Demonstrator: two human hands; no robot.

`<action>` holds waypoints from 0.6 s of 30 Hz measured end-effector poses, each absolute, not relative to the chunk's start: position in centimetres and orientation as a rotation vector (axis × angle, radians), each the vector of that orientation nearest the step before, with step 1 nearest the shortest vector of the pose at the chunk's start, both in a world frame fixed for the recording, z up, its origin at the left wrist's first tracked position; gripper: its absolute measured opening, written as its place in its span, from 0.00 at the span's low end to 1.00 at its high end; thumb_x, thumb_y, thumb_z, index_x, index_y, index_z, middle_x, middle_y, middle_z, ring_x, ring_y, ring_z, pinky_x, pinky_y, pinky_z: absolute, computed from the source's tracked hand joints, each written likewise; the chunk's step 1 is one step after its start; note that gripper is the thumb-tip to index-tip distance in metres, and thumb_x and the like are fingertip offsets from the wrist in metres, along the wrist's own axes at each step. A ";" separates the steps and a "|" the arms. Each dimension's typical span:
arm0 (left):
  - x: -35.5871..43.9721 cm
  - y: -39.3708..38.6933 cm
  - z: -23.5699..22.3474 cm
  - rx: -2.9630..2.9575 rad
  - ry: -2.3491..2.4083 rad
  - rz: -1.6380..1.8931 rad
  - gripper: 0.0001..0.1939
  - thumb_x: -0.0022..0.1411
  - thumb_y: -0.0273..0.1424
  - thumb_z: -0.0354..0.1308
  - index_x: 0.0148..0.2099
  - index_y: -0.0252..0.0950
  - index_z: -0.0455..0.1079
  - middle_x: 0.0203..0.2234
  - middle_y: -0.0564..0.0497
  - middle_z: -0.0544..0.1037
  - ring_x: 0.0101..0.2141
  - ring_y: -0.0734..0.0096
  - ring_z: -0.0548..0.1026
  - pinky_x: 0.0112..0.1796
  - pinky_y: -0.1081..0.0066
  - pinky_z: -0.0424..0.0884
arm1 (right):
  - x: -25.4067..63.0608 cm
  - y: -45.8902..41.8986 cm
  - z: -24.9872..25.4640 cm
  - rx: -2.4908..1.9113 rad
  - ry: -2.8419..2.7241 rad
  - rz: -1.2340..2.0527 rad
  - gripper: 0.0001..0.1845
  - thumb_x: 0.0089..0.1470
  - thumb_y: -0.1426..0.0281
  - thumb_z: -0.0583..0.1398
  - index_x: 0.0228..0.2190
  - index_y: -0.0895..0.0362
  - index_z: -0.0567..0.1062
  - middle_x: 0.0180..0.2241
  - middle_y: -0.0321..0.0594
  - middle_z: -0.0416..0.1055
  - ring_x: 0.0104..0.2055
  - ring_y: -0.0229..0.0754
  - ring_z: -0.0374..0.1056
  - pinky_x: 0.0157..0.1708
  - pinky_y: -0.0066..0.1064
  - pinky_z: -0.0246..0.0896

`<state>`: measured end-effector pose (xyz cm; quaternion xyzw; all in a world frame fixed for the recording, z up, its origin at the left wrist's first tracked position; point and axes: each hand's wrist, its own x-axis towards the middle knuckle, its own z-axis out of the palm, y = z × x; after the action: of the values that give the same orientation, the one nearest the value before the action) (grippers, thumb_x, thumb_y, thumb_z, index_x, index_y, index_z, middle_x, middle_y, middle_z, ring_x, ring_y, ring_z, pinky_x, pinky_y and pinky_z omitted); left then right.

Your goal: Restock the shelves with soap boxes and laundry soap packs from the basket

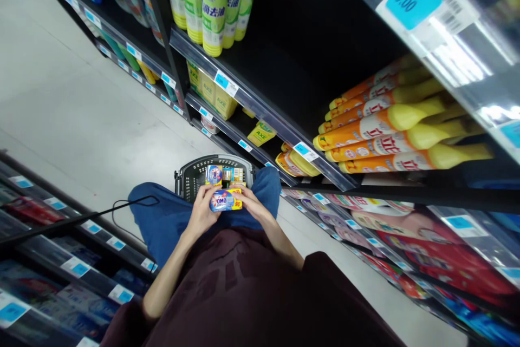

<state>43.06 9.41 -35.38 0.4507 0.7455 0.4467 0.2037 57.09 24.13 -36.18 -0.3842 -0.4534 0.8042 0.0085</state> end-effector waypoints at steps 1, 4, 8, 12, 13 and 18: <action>43.1 9.5 -35.3 1.262 2.069 1.252 0.31 0.54 0.21 0.63 0.60 0.39 0.66 0.52 0.44 0.67 0.53 0.56 0.72 0.54 0.57 0.73 | 57.2 24.4 -35.9 -1.212 -1.423 2.509 0.23 0.51 0.58 0.68 0.46 0.52 0.75 0.45 0.38 0.76 0.46 0.45 0.74 0.46 0.37 0.72; 42.9 9.8 -34.9 1.321 2.008 1.267 0.30 0.57 0.23 0.64 0.61 0.40 0.65 0.53 0.44 0.68 0.54 0.56 0.73 0.55 0.57 0.73 | 57.7 25.4 -35.0 -1.219 -1.458 2.516 0.23 0.50 0.57 0.68 0.45 0.53 0.75 0.43 0.38 0.76 0.45 0.45 0.74 0.44 0.36 0.72; 42.5 10.6 -34.3 1.462 1.910 1.267 0.30 0.59 0.20 0.59 0.63 0.41 0.63 0.53 0.43 0.69 0.55 0.57 0.73 0.56 0.58 0.73 | 58.6 27.0 -33.6 -1.067 -1.532 2.559 0.28 0.41 0.63 0.74 0.44 0.51 0.74 0.45 0.35 0.74 0.48 0.43 0.72 0.47 0.33 0.70; 42.5 11.5 -34.2 1.585 1.825 1.253 0.33 0.60 0.19 0.57 0.65 0.42 0.61 0.55 0.43 0.69 0.56 0.57 0.73 0.58 0.57 0.71 | 59.7 28.4 -32.8 -1.014 -1.576 2.580 0.28 0.41 0.63 0.75 0.44 0.52 0.73 0.44 0.34 0.73 0.44 0.40 0.72 0.44 0.30 0.70; 42.4 11.7 -34.3 1.613 1.811 1.246 0.33 0.60 0.19 0.57 0.66 0.43 0.60 0.55 0.43 0.69 0.57 0.57 0.73 0.58 0.57 0.71 | 60.0 28.6 -32.7 -1.018 -1.589 2.571 0.28 0.41 0.61 0.74 0.43 0.53 0.73 0.43 0.34 0.74 0.43 0.39 0.72 0.44 0.30 0.70; 42.1 12.2 -36.0 1.792 1.770 1.212 0.35 0.63 0.20 0.52 0.69 0.49 0.58 0.58 0.44 0.70 0.57 0.55 0.73 0.57 0.55 0.73 | 60.3 28.6 -32.4 -0.911 -1.903 2.317 0.40 0.34 0.57 0.76 0.50 0.53 0.74 0.45 0.37 0.77 0.45 0.46 0.75 0.49 0.38 0.71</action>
<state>42.12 12.19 -35.95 0.6316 0.6236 0.4272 0.1723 60.33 28.63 -32.38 -0.2907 -0.6073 0.7393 0.0040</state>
